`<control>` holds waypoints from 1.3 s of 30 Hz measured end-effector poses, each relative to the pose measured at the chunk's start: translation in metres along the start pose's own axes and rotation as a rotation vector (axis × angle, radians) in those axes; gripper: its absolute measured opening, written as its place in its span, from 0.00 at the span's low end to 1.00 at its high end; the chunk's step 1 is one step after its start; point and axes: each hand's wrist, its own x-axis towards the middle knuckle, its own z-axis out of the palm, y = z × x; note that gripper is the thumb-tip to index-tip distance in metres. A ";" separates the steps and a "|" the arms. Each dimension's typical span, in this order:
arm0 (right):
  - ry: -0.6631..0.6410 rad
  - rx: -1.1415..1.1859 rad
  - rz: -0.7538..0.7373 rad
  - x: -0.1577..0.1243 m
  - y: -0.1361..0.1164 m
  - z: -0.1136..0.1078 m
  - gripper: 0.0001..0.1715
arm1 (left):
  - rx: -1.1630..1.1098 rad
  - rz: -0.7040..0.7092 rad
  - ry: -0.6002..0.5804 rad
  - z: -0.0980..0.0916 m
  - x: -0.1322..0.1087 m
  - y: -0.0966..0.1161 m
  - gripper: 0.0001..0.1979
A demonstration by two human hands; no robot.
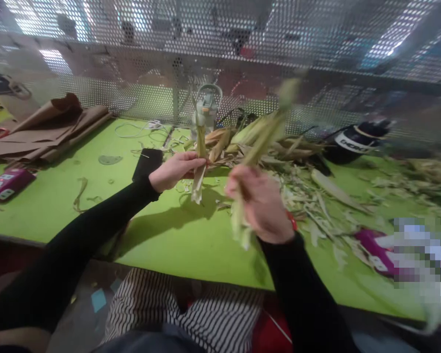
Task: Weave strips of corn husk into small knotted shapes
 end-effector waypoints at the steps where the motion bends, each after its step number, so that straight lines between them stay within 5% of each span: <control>1: -0.039 0.165 0.123 0.004 0.008 0.014 0.18 | -0.070 -0.006 -0.051 0.005 -0.003 0.001 0.08; 5: 0.010 0.245 0.195 0.014 0.029 0.045 0.19 | -0.177 -0.037 -0.054 0.015 -0.012 0.003 0.06; 10: 0.126 0.260 0.193 0.015 0.036 0.045 0.20 | -0.220 -0.117 0.006 0.020 -0.015 0.007 0.07; 19: 0.200 0.213 0.172 0.014 0.045 0.046 0.18 | -0.045 -0.005 -0.007 0.019 -0.015 0.008 0.08; 29: 0.187 0.289 0.245 0.015 0.052 0.044 0.21 | -0.102 -0.022 -0.095 0.017 -0.014 0.003 0.08; 39: 0.032 0.547 0.386 0.018 0.060 0.036 0.24 | -0.157 -0.081 -0.085 0.020 -0.019 0.011 0.11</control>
